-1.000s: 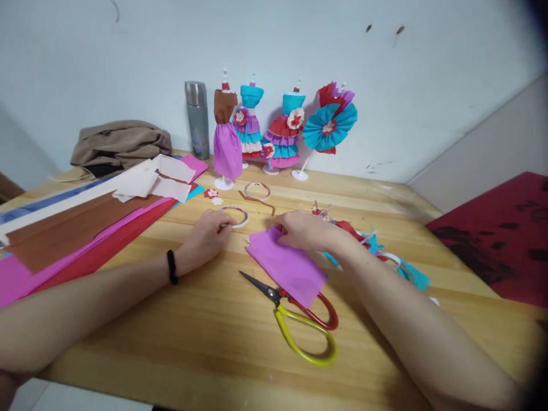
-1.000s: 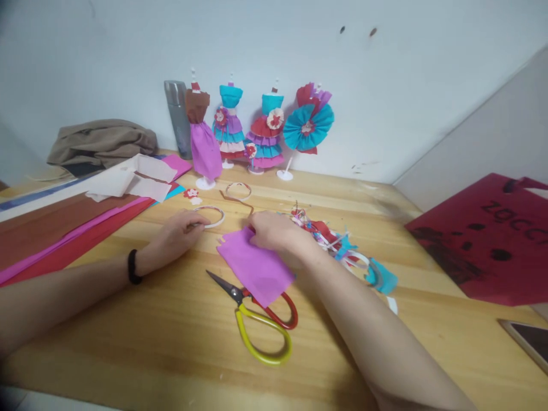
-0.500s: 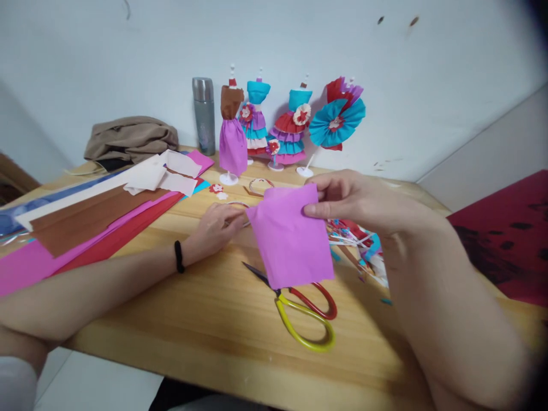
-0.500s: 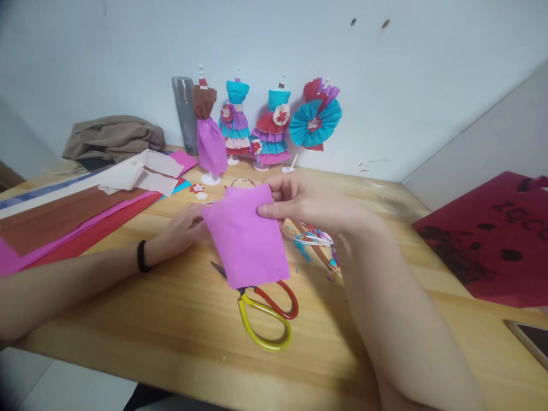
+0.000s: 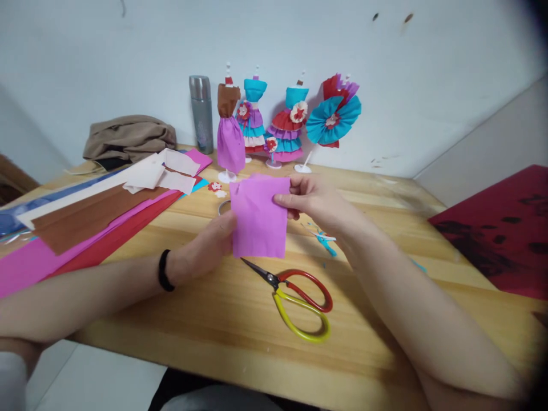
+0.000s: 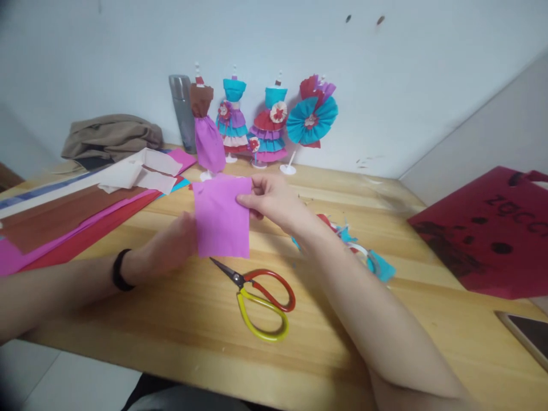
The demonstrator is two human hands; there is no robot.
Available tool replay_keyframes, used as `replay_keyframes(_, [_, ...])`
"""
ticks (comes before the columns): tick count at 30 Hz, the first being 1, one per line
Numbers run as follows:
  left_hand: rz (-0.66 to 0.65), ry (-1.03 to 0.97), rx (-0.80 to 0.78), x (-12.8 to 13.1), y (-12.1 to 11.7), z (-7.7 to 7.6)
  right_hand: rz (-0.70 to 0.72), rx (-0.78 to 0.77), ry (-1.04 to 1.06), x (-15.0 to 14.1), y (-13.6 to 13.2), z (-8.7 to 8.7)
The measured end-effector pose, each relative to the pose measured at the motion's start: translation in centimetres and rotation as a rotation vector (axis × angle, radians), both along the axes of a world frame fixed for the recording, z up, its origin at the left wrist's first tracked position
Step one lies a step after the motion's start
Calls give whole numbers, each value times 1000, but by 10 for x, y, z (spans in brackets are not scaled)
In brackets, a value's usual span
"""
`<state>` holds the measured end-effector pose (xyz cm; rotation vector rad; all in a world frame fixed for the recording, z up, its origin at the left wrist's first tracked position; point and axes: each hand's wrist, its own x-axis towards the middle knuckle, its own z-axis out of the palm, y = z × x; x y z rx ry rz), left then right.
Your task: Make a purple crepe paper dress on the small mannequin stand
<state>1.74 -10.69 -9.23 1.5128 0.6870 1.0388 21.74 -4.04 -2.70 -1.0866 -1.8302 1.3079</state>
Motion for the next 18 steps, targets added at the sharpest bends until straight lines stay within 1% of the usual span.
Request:
replay_keyframes(1, [-23,-82,-127,0,-1,-1,11,-22,-19,-3,-1,-1])
replay_keyframes(3, [51,-166,-309,-2,-1,-5,68,-59,-41,-8,-4,-4])
replay_keyframes(5, [154,-218,-421,-4,-1,-7,130,-63,-52,-11,-6,-7])
replay_keyframes(7, [208,-245,-475,-6,-1,-7,159,-46,-60,-12,-5,-10])
replay_keyframes(10, [214,-175,-498,-10,1,2,161,-19,-90,-11,-2,-13])
replay_keyframes(13, [241,-2,-444,-21,4,21,178,9,-136,-8,1,-14])
replay_keyframes(16, [329,277,-356,-43,9,45,175,43,-160,-3,5,-14])
replay_keyframes(18, [442,475,-280,-68,12,59,169,60,-194,0,7,-13])
